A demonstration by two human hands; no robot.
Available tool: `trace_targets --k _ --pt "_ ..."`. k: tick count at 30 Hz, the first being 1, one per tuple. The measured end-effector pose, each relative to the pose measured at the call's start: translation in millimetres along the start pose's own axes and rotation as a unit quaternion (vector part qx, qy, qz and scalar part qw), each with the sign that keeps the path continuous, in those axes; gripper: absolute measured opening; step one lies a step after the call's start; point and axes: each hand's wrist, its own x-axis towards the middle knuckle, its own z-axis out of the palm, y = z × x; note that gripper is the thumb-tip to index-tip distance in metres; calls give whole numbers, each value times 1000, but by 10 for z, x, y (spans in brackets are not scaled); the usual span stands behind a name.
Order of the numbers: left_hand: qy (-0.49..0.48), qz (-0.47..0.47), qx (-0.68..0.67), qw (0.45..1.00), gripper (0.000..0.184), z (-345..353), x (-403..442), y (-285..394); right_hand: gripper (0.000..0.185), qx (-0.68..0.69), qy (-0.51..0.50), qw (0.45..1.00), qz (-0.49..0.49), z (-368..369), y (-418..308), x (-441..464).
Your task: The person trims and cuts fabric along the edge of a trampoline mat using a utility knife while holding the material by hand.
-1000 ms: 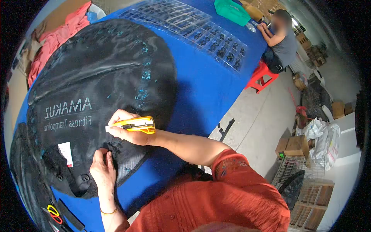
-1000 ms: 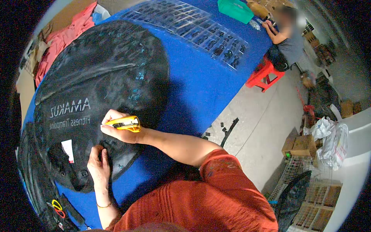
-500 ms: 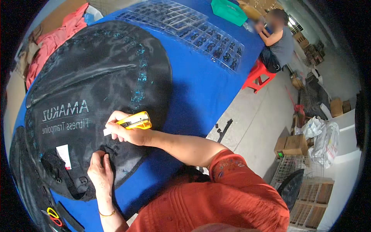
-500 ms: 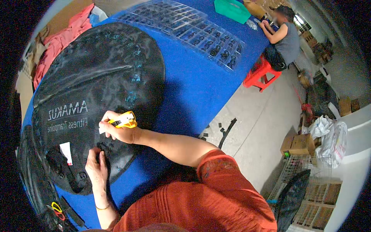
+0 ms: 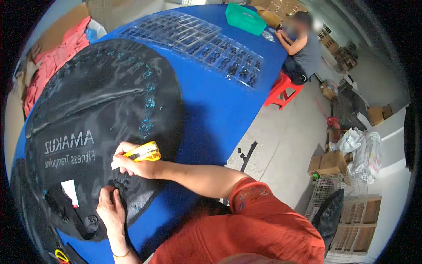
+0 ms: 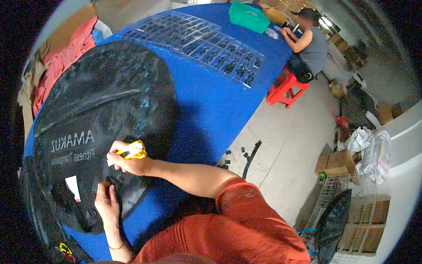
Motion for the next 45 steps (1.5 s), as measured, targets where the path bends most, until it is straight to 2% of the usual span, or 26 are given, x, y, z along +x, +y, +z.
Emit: trace_targets --k 15,18,27,30,39,45 --pt "-11 -10 -3 1000 11 -19 -4 7 18 3 -16 1000 -9 26 -24 -14" --pt "25 8 -7 1000 8 17 16 15 17 -25 -18 999 -15 7 -30 -10" --pt "10 14 15 1000 9 1 -7 -27 16 -33 1 999 20 -13 -22 0" --pt "9 13 19 1000 8 15 2 -22 16 -15 -4 1000 -5 16 -22 -7" --pt "5 -2 6 1000 9 -8 -13 13 17 -22 4 1000 15 -19 3 -7" --pt "32 23 26 999 11 9 2 15 18 -19 3 1000 0 10 7 -5"
